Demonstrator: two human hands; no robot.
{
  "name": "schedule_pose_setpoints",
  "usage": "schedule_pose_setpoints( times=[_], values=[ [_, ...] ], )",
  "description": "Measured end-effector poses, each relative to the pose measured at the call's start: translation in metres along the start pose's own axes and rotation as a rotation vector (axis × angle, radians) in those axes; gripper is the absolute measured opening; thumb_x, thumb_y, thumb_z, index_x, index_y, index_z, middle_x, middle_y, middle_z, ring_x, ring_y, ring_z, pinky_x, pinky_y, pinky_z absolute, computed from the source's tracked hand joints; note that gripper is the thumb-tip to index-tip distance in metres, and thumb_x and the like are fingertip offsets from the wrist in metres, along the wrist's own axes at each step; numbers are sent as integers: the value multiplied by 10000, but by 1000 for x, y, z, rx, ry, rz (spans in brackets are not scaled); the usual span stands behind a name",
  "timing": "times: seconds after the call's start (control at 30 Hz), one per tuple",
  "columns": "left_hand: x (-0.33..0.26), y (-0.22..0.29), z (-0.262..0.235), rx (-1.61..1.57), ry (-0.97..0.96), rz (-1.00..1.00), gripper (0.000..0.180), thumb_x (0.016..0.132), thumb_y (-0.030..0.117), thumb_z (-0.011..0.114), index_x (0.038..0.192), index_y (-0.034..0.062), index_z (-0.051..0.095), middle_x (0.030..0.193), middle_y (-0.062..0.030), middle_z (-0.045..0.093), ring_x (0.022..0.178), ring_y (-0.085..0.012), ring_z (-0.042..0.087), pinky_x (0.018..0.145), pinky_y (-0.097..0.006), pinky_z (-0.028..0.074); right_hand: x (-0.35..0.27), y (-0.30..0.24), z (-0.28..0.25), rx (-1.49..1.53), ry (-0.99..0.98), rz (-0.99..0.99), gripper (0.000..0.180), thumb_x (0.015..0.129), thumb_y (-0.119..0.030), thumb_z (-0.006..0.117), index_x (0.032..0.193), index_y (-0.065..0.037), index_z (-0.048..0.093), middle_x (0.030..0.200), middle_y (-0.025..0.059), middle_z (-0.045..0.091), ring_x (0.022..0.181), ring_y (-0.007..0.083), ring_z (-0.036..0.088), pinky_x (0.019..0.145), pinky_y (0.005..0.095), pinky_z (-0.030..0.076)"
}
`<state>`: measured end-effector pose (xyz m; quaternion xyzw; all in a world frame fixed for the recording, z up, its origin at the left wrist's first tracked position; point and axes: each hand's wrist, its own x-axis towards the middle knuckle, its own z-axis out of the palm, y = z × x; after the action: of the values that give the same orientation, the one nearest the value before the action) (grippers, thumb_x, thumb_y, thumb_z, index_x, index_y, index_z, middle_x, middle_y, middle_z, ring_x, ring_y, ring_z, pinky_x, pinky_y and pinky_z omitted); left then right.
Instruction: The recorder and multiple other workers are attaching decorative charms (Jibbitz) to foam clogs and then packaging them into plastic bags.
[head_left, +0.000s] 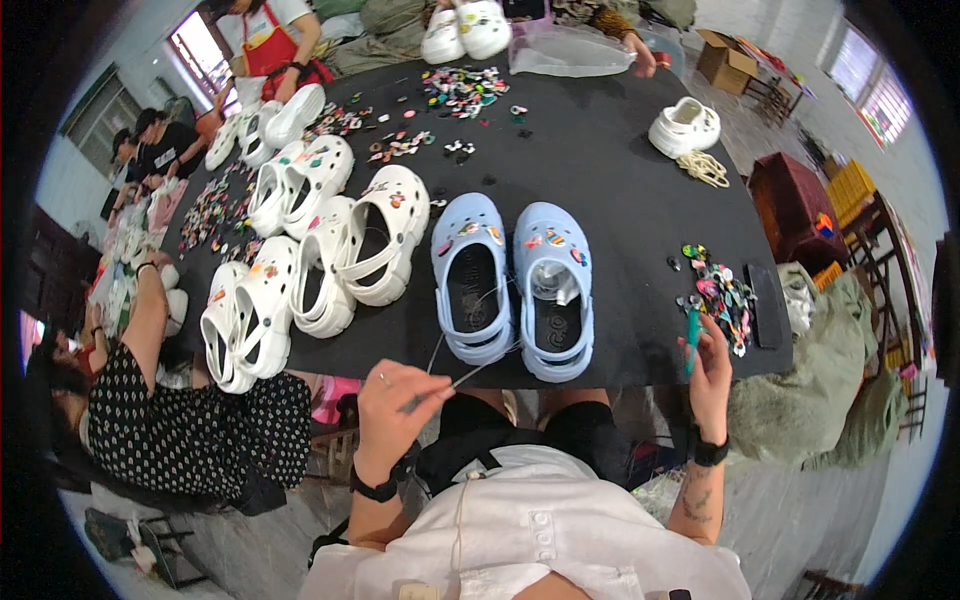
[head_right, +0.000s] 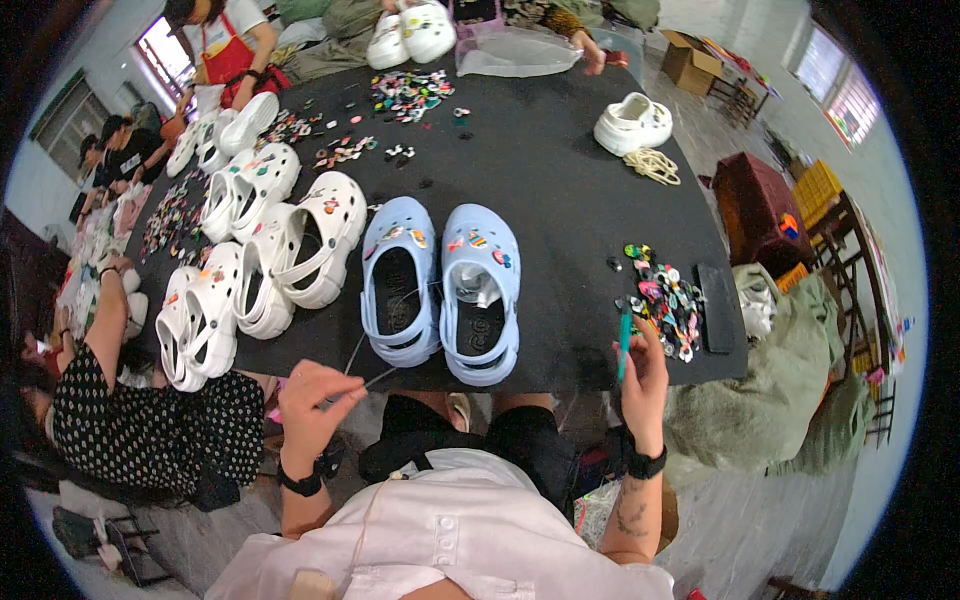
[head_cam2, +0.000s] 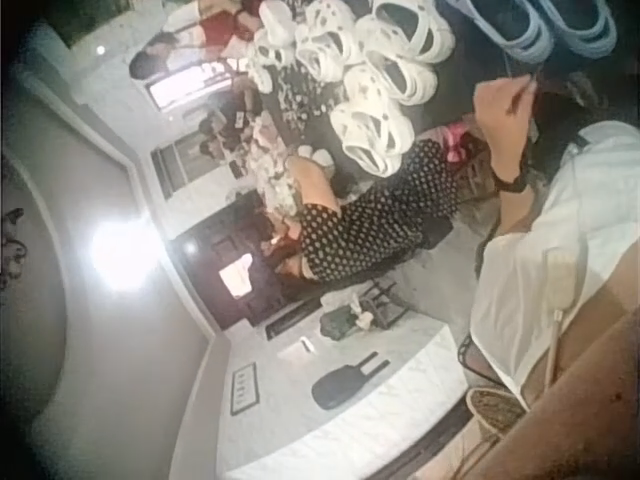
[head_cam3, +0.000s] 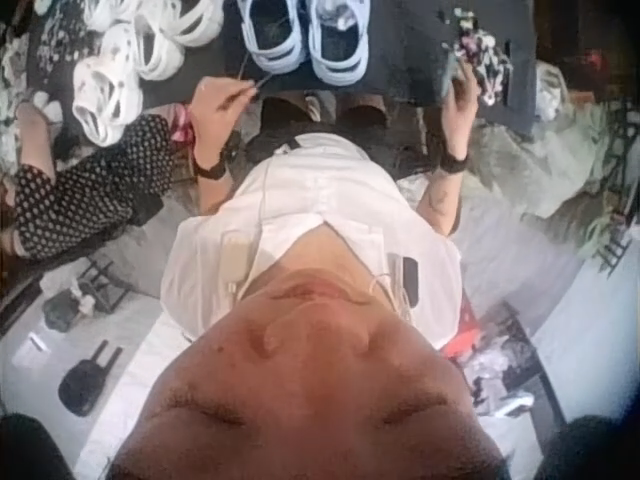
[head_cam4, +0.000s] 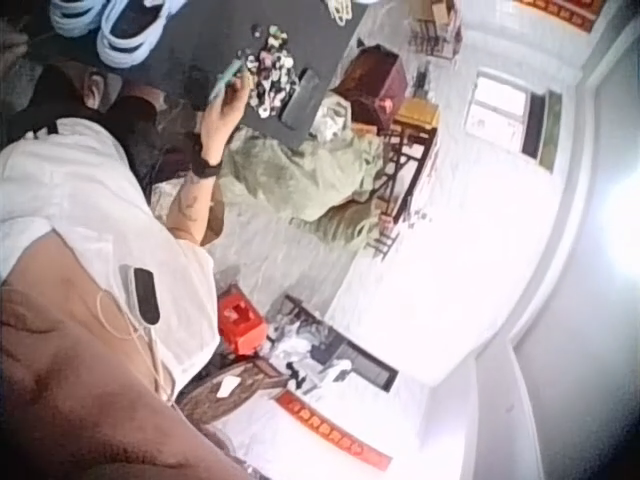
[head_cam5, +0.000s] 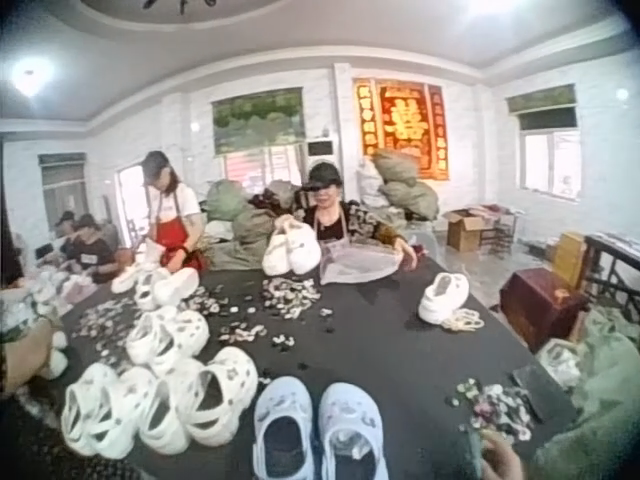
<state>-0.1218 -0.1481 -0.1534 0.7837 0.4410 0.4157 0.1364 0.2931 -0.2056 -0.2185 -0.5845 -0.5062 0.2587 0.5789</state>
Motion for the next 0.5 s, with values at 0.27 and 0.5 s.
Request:
schedule_pose_setpoints(
  times=[0.27,0.5],
  values=[
    [-24,12,-7,-84,30,63,256,634,88,833,880,114,766,786,-4,646,716,-205,577,646,-324,437,-21,-53,28,653,-476,344,707,850,-244,745,1439,-20,426,1081,179,658,740,181,627,660,294,507],
    [-12,17,-10,-70,81,184,281,626,117,844,897,125,768,801,17,659,737,-189,590,679,-321,433,-24,-57,63,783,-823,488,808,778,-405,782,1364,66,486,985,186,654,657,154,553,584,271,441]
  ],
)
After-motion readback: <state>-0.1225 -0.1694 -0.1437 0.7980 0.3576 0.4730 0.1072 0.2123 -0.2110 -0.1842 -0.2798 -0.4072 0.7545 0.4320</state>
